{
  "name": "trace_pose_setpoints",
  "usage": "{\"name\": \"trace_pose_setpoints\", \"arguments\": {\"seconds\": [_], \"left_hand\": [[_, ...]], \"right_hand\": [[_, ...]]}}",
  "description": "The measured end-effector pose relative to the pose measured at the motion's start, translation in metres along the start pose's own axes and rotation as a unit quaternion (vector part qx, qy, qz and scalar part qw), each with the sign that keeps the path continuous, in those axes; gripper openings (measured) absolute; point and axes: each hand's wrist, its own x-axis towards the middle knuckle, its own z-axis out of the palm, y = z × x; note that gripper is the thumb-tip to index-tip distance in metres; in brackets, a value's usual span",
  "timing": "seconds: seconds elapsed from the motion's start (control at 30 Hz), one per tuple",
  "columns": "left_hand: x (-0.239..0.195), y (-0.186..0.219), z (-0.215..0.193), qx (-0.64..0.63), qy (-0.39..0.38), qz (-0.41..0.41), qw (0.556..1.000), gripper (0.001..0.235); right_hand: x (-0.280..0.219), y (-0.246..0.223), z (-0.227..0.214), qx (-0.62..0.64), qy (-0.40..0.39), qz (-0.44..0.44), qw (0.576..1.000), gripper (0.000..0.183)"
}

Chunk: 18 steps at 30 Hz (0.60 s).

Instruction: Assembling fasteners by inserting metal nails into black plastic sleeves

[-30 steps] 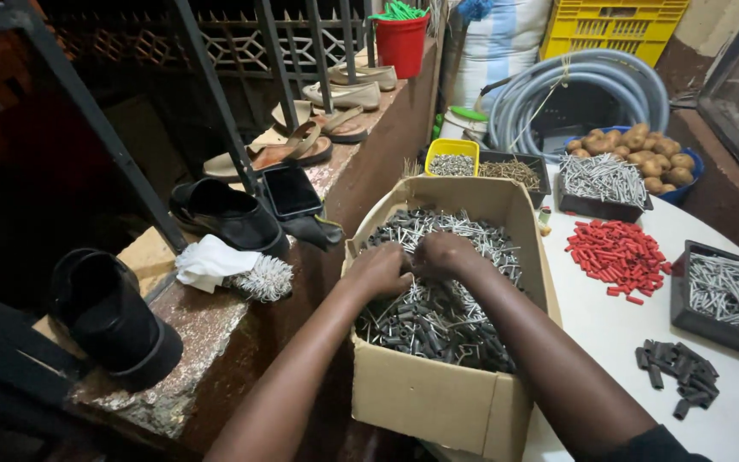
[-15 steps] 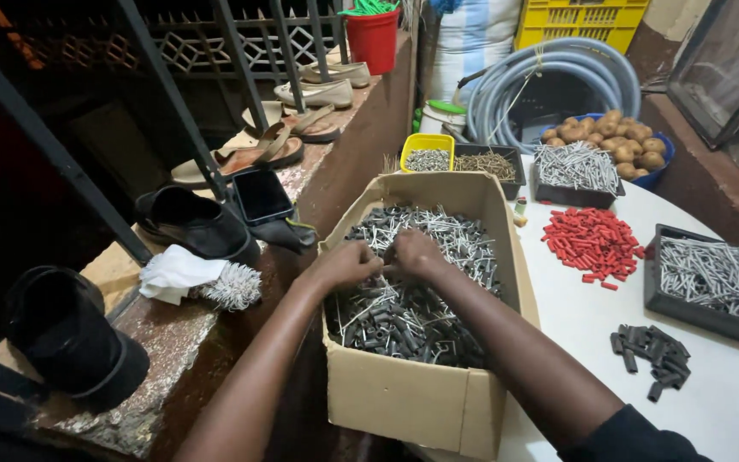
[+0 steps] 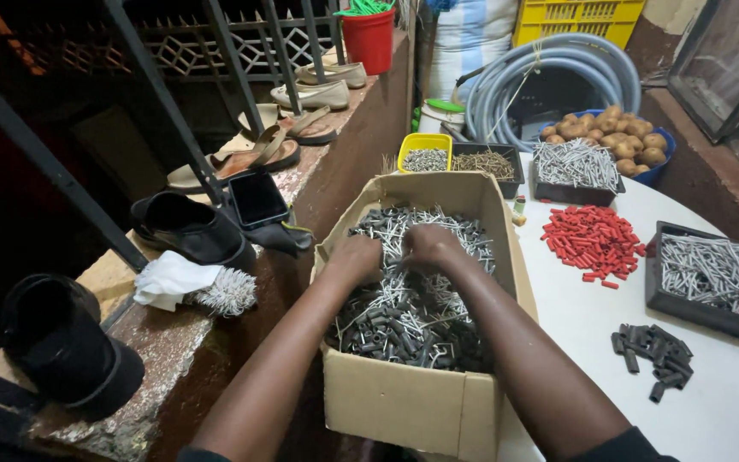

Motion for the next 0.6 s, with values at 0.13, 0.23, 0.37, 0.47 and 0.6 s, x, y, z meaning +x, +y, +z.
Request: {"name": "trace_pose_setpoints", "arguments": {"seconds": [0.13,0.23,0.37,0.47,0.6], "left_hand": [[0.005,0.012,0.001,0.048,0.004,-0.011,0.999,0.028],[0.007,0.024,-0.008,0.059,0.003,-0.042,0.997,0.028],[0.013,0.021,-0.008,0.106,0.031,-0.044,0.993,0.019],[-0.009,0.011,-0.033,0.047,0.058,-0.063,0.995,0.019],[-0.002,0.005,-0.029,-0.345,0.092,-0.208,0.911,0.022]], "right_hand": [[-0.019,0.005,-0.019,0.042,0.045,0.032,0.998,0.032],[0.001,0.015,0.003,0.063,0.085,0.096,0.990,0.037],[-0.011,0.010,-0.011,0.070,0.096,0.089,0.989,0.028],[0.003,0.018,-0.001,0.116,0.182,0.074,0.974,0.025],[-0.002,0.008,-0.001,0.260,0.147,-0.073,0.951,0.041]]}}
